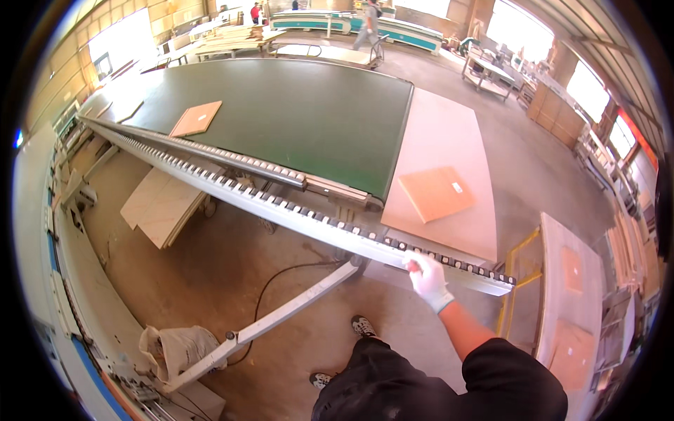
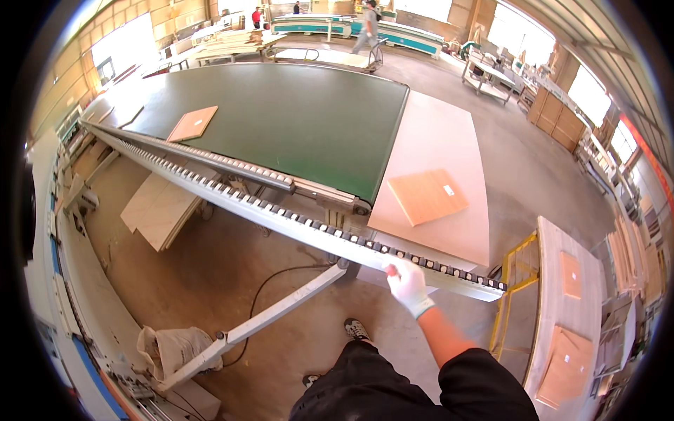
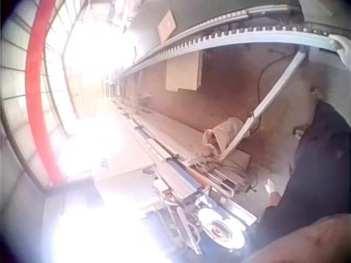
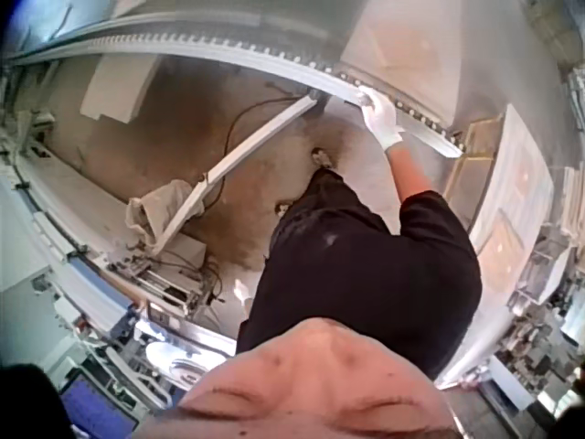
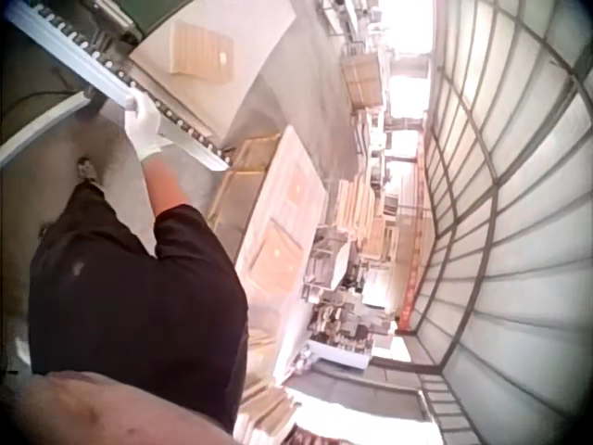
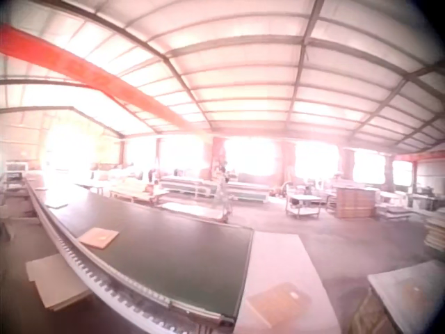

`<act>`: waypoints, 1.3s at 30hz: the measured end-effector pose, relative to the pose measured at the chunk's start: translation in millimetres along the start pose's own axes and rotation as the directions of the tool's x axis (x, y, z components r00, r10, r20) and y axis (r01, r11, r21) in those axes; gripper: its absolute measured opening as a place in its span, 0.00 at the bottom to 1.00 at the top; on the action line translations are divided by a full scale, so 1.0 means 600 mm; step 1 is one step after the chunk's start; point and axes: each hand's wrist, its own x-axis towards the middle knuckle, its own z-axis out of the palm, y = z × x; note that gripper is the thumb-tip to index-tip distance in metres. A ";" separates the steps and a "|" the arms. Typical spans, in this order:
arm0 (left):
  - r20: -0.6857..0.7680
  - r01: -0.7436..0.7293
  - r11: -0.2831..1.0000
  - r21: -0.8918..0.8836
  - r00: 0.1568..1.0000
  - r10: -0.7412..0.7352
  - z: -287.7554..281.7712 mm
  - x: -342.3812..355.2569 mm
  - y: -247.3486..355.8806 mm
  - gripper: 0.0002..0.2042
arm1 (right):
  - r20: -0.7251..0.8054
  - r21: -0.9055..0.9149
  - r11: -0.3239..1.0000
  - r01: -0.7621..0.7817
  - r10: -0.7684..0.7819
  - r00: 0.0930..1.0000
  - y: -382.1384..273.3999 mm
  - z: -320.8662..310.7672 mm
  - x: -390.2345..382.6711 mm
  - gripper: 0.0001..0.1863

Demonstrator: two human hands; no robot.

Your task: The person picks up wooden panels and feeds them into an industrial edge-banding machine, then places the processed panels onto a work table.

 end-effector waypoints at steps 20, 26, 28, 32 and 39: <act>0.349 -0.374 0.870 -0.320 0.807 0.476 -0.055 -0.037 0.445 0.20 | 0.435 -0.642 0.625 -0.444 0.774 0.460 0.340 -0.051 0.171 0.38; 0.543 0.018 0.910 -0.414 0.807 0.231 0.036 -0.066 0.505 0.19 | 0.473 -0.343 0.678 -0.650 0.723 0.504 0.506 -0.045 0.003 0.32; 0.528 -0.262 0.892 -0.368 0.731 0.433 0.002 -0.084 0.548 0.15 | 0.419 0.290 -0.154 -0.944 0.908 -0.019 0.550 -0.028 -0.031 0.32; 0.442 -0.654 0.709 -0.264 0.571 0.691 -0.038 -0.100 0.599 0.12 | 0.728 0.410 -0.487 -0.772 0.684 -0.046 0.481 0.007 0.006 0.23; 0.596 -0.028 0.913 -0.407 0.749 0.289 0.030 -0.014 0.584 0.20 | 0.589 0.699 -0.463 -0.545 0.805 0.071 0.452 -0.024 0.061 0.20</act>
